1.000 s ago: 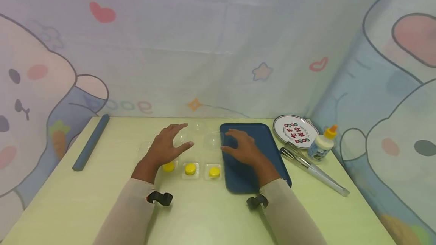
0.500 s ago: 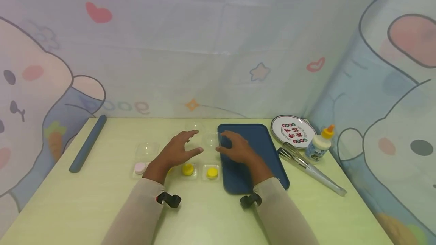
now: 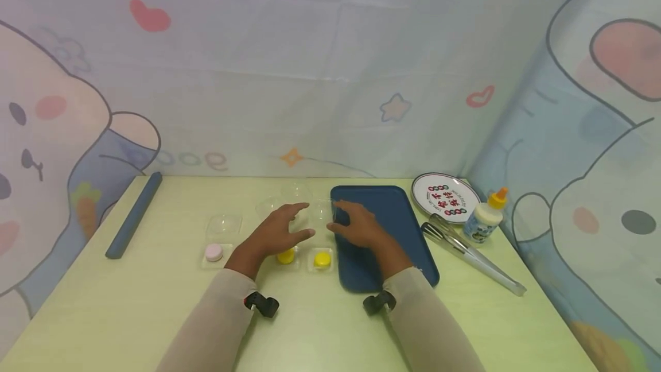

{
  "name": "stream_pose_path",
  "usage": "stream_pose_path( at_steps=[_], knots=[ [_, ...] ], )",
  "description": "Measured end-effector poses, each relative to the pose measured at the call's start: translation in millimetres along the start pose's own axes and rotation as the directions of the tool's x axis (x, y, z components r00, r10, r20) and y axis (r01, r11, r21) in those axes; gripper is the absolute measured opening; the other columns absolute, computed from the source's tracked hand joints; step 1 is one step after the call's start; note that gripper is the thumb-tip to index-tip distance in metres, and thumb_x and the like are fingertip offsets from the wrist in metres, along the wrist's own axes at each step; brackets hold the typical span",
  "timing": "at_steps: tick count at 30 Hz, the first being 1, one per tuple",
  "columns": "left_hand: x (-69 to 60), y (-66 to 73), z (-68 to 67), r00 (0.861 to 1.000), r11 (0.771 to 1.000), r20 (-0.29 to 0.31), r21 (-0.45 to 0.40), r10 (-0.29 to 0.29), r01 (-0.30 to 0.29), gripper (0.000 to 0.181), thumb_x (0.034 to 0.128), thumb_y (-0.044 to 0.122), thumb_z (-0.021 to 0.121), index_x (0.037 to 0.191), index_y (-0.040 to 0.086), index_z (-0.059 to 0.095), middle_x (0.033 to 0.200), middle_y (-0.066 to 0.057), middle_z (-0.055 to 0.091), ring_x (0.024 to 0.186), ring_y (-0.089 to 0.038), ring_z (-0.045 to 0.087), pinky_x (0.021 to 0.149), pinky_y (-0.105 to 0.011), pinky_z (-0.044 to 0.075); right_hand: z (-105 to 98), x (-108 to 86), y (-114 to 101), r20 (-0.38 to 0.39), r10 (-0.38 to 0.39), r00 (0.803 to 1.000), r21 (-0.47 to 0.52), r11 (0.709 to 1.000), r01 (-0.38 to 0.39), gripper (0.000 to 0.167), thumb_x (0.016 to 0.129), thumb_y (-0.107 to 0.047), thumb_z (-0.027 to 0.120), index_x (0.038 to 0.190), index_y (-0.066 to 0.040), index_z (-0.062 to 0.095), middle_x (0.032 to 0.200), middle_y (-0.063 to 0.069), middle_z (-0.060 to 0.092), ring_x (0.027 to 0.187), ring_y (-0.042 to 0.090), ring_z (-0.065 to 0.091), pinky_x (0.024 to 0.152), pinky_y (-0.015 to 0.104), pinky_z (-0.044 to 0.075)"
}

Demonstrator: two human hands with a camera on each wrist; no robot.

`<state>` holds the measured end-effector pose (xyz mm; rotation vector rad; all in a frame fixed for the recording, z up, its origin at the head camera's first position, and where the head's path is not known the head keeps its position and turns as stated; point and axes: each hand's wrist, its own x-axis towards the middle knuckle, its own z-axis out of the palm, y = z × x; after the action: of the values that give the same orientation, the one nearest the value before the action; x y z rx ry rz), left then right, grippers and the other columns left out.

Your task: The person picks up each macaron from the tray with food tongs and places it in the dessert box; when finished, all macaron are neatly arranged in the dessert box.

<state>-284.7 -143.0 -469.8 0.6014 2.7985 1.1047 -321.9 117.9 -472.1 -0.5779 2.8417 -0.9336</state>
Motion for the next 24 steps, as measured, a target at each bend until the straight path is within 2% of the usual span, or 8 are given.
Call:
stream_pose_path(
  at_steps=[11, 15, 24],
  knots=[
    [3.3, -1.4, 7.4, 0.999, 0.999, 0.026, -0.016, 0.031, -0.030, 0.076, 0.1047, 0.042, 0.070, 0.168, 0.010, 0.042, 0.165, -0.024, 0.052, 0.142, -0.047, 0.060, 0.116, -0.068, 0.048, 1.2, -1.1, -1.7, 0.040, -0.012, 0.999, 0.003, 1.000, 0.012, 0.072, 0.106, -0.039, 0.071, 0.166, -0.008, 0.046, 0.171, 0.018, 0.047, 0.162, 0.044, 0.039, 0.130, 0.073, 0.029],
    [3.8, -1.6, 10.3, 0.999, 0.999, 0.031, -0.014, 0.039, -0.038, 0.077, 0.1048, 0.041, 0.071, 0.168, 0.009, 0.042, 0.167, -0.023, 0.050, 0.145, -0.046, 0.058, 0.119, -0.067, 0.046, 3.7, -0.7, -0.7, 0.037, -0.010, 0.999, 0.015, 1.000, 0.009, 0.070, 0.106, -0.039, 0.072, 0.165, -0.009, 0.048, 0.170, 0.017, 0.048, 0.162, 0.043, 0.041, 0.131, 0.069, 0.031],
    [4.6, 1.0, 10.1, 0.998, 0.997, -0.011, -0.031, 0.070, -0.070, 0.072, 0.1062, 0.036, 0.071, 0.167, 0.008, 0.043, 0.165, -0.023, 0.053, 0.148, -0.044, 0.058, 0.121, -0.068, 0.046, 3.3, 0.3, -0.9, 0.002, -0.014, 1.000, 0.073, 0.997, 0.014, 0.065, 0.106, -0.035, 0.074, 0.162, -0.010, 0.053, 0.169, 0.015, 0.050, 0.160, 0.040, 0.044, 0.130, 0.062, 0.038]
  ],
)
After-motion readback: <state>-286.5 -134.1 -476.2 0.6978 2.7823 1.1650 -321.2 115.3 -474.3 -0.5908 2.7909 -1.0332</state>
